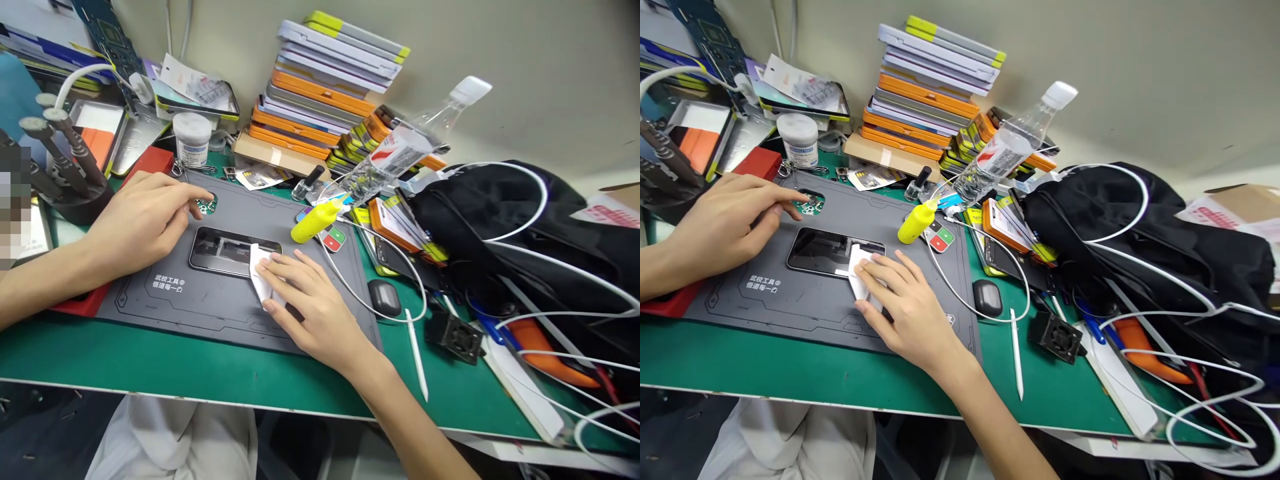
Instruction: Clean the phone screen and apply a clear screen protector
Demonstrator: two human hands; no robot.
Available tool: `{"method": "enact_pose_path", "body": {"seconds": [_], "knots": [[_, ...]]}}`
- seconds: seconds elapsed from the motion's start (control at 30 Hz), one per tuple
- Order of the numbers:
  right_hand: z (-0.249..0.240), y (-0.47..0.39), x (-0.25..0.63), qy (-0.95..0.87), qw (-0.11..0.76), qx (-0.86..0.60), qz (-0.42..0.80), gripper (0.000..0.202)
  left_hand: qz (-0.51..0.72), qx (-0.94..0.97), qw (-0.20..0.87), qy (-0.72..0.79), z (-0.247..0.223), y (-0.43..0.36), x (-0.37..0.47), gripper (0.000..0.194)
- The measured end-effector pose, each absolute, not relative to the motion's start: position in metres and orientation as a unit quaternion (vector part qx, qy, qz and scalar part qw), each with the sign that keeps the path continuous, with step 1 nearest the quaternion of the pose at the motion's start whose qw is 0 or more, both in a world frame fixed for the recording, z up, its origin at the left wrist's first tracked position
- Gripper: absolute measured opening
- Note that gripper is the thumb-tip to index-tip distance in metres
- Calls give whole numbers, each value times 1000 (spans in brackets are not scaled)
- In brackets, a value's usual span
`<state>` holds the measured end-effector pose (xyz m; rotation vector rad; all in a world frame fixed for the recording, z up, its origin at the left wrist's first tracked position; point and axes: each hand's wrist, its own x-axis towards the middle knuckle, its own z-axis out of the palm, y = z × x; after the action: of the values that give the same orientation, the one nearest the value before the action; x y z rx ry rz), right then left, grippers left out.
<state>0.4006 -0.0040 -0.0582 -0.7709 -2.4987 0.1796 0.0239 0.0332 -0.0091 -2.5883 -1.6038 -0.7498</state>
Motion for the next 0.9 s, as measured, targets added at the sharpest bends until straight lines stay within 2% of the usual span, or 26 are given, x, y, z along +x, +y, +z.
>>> {"method": "enact_pose_path", "body": {"seconds": [0.43, 0.6, 0.77, 0.9], "knots": [[-42, 22, 303, -953, 216, -193, 87, 48, -221, -831, 16, -510, -3, 29, 22, 55], [-43, 14, 341, -945, 225, -222, 85, 40, -228, -825, 8, -518, -2, 28, 25, 52], [-54, -5, 396, -926, 247, -278, 63, 45, -223, -822, 7, -524, -3, 28, 26, 53], [-60, -14, 408, -915, 265, -300, 41, 45, -227, -824, 2, -520, -5, 30, 25, 53]]}}
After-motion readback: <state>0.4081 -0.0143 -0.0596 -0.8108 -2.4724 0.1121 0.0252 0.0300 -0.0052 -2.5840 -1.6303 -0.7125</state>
